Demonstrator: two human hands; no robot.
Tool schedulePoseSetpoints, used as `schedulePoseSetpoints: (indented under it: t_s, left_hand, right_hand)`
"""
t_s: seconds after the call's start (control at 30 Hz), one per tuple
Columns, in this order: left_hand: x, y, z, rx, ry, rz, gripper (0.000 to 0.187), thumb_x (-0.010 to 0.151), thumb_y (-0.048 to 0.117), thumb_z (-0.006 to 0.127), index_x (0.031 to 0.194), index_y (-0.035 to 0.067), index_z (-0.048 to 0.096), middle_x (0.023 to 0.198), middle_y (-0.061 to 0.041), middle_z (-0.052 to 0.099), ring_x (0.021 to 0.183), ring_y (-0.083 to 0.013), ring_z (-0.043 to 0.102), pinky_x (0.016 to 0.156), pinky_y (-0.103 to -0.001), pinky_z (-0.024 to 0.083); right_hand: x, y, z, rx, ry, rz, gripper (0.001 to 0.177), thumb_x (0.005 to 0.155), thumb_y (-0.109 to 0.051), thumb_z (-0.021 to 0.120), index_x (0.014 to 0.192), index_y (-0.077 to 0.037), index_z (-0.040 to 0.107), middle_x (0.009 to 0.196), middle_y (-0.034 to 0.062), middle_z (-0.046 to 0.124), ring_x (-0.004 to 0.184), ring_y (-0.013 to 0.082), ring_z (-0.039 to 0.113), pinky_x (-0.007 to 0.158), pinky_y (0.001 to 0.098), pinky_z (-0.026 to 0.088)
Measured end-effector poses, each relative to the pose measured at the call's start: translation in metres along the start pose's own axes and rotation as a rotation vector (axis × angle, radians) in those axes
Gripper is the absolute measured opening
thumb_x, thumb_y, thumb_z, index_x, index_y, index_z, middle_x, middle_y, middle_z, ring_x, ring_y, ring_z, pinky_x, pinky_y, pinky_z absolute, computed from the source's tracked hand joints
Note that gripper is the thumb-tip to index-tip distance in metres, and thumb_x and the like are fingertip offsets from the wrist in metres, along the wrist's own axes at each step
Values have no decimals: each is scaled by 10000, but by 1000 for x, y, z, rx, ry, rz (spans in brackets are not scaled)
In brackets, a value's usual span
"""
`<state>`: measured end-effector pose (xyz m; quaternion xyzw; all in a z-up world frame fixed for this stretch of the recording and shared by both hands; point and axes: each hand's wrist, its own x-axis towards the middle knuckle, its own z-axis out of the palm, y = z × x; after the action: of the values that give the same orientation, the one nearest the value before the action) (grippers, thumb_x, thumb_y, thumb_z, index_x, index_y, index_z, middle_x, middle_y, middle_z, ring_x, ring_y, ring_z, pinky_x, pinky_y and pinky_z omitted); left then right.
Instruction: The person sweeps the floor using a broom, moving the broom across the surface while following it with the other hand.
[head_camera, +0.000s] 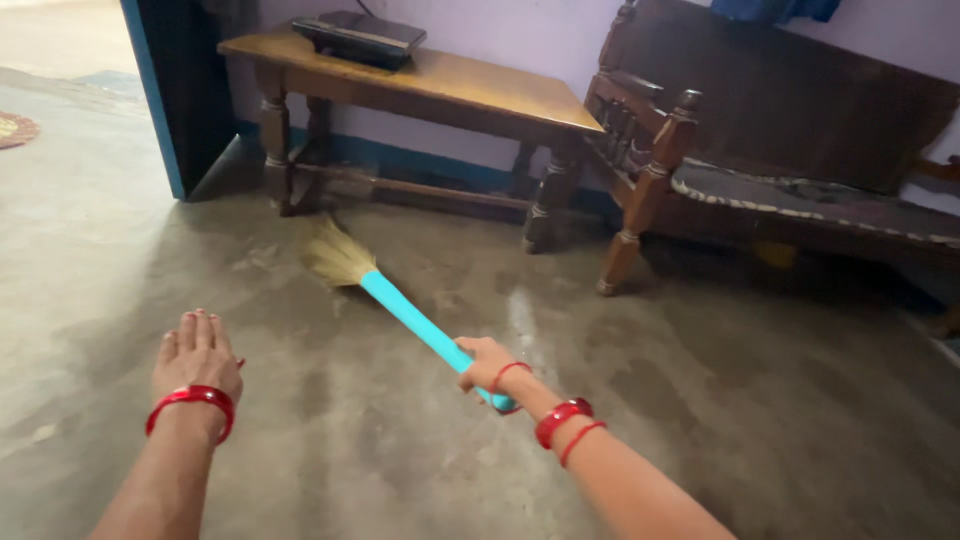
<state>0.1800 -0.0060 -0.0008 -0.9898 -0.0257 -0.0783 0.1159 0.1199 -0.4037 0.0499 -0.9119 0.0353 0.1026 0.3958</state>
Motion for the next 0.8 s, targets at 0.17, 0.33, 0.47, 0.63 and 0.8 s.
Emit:
schedulePoseSetpoints:
  t_s: [0.17,0.33,0.47,0.63,0.8]
  left_hand:
    - [6,28,0,-42,43,6,705,1008,369,422,1598,57,194,1690,-94,152,1555,-223,124,1221,-372,177]
    - [0,62,0,-106,-19,-23,732,1022,416,427,1610,41,203,1701,-99,178,1571,-229,142,1248,-364,189]
    - [-1,80,3,-132,-41,3,723,1021,381,429,1606,38,179,1696,-102,156,1565,-231,122,1235,-371,180]
    - [-1,72,1,-133,-41,-26,704,1030,385,401,1601,42,173,1691,-108,149,1559,-237,118,1237,-378,175]
    - [-17,50,-11,-58,-48,-79,686,1036,392,389,1594,49,188,1692,-103,153,1564,-227,120,1247,-378,171]
  right_hand:
    - [-7,32,-35,-148,180,49,623,634,-5,779,1238,-112,669,755,146,701,555,237,674,494,404,567]
    - [35,98,-49,-25,335,196,467,647,-19,796,1110,-32,727,764,128,723,572,240,708,513,387,587]
    - [98,155,-35,330,359,321,301,723,-23,788,973,38,630,756,156,710,593,269,716,524,425,565]
    - [150,170,20,739,211,299,250,763,13,713,962,9,562,737,186,663,560,297,671,493,451,549]
    - [149,126,49,353,322,225,278,777,-4,697,1025,43,580,778,238,710,546,321,712,496,435,569]
